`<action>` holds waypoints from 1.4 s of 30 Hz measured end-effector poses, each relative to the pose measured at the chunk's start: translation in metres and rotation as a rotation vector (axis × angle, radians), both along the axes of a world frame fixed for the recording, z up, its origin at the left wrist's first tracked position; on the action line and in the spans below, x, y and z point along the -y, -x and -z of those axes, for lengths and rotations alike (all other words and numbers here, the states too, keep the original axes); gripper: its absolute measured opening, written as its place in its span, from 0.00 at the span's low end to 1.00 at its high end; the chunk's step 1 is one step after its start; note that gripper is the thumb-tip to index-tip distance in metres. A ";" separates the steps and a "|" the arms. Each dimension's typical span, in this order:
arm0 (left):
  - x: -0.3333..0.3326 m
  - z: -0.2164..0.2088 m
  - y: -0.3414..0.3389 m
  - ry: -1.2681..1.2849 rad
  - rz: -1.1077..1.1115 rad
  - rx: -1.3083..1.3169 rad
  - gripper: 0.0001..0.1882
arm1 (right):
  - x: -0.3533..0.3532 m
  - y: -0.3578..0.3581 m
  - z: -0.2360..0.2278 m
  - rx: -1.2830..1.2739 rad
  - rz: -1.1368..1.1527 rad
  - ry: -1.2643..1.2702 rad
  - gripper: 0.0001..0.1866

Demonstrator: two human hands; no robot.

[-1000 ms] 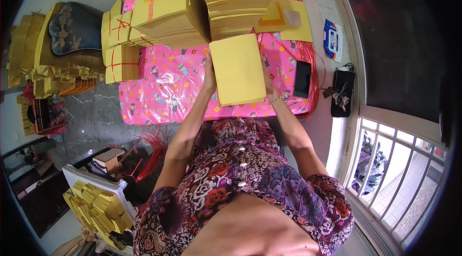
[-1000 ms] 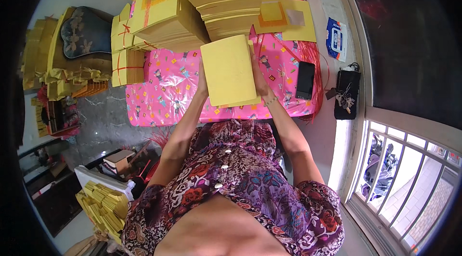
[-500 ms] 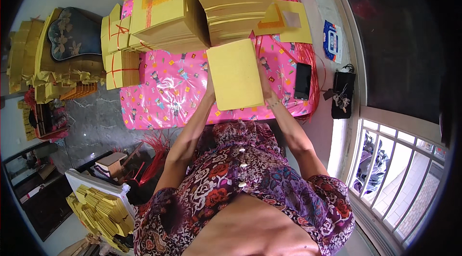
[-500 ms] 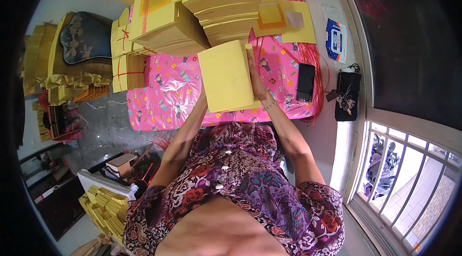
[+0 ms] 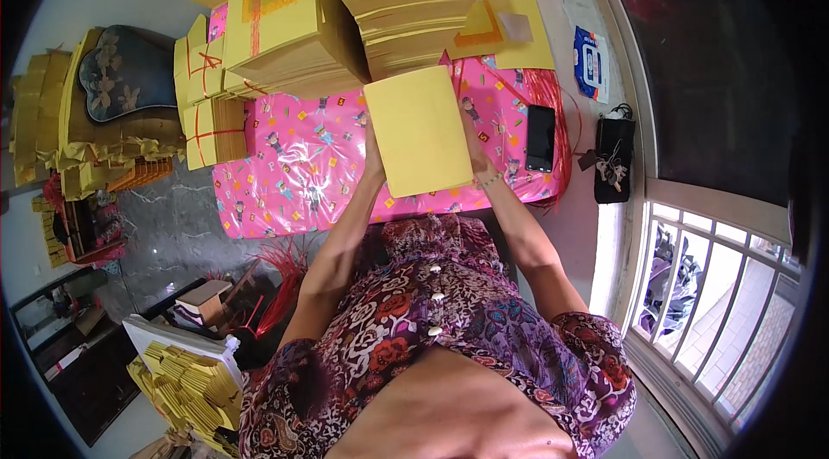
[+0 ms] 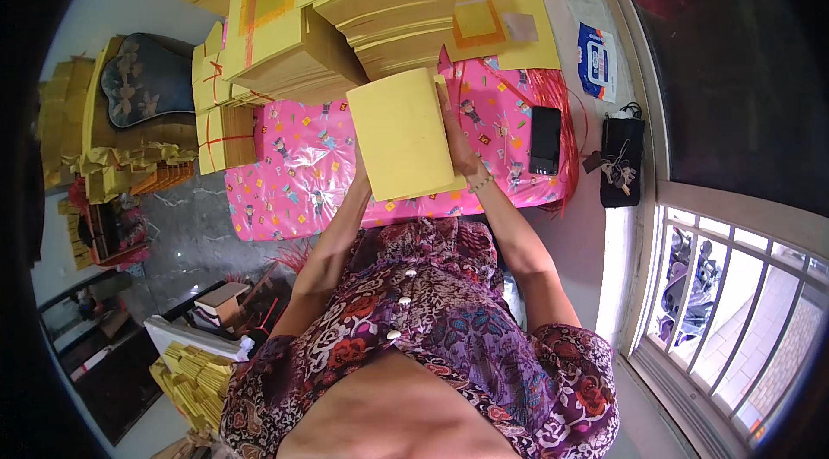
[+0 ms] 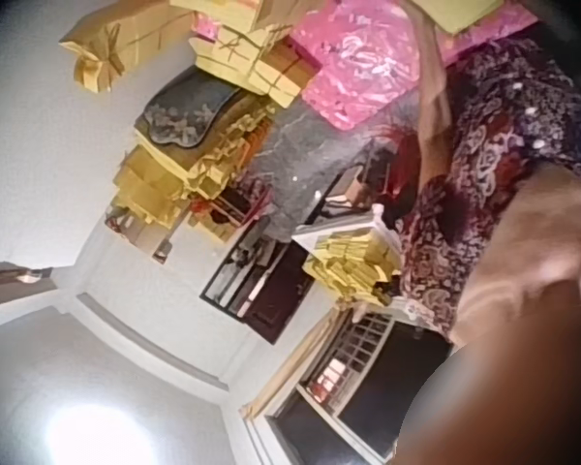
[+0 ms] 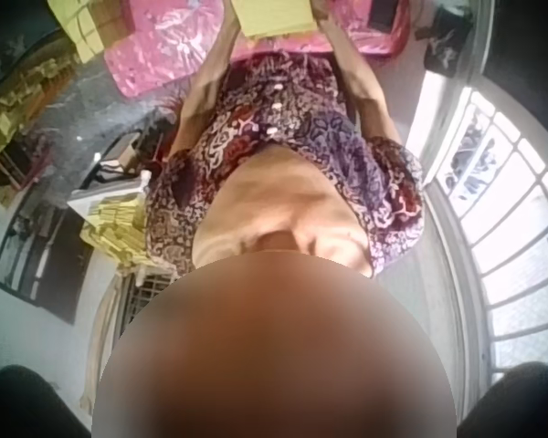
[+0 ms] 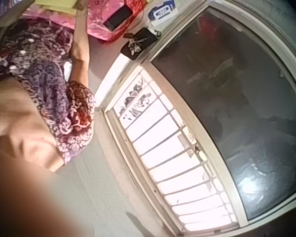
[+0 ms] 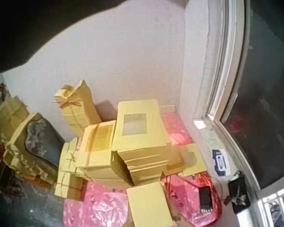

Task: Counting and bundling yellow paper sheets with rubber bands.

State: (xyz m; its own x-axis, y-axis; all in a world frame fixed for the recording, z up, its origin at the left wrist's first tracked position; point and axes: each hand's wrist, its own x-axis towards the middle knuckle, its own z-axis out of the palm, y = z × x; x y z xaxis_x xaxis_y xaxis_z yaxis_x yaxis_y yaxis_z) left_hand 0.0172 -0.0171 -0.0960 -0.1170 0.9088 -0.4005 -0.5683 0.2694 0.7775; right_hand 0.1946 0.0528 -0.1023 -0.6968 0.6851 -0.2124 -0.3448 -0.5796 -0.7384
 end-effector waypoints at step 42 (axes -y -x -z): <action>-0.132 -0.085 0.080 -0.143 1.276 -0.689 0.26 | 0.110 0.007 -0.095 0.070 0.181 0.346 0.20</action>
State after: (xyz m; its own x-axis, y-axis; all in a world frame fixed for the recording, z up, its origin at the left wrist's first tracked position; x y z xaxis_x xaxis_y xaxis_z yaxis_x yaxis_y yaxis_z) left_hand -0.0632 0.1151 -0.0106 0.6565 0.5661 -0.4986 0.4821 0.1936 0.8545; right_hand 0.1873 -0.0574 -0.0073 -0.5471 0.6753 -0.4946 -0.4200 -0.7325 -0.5357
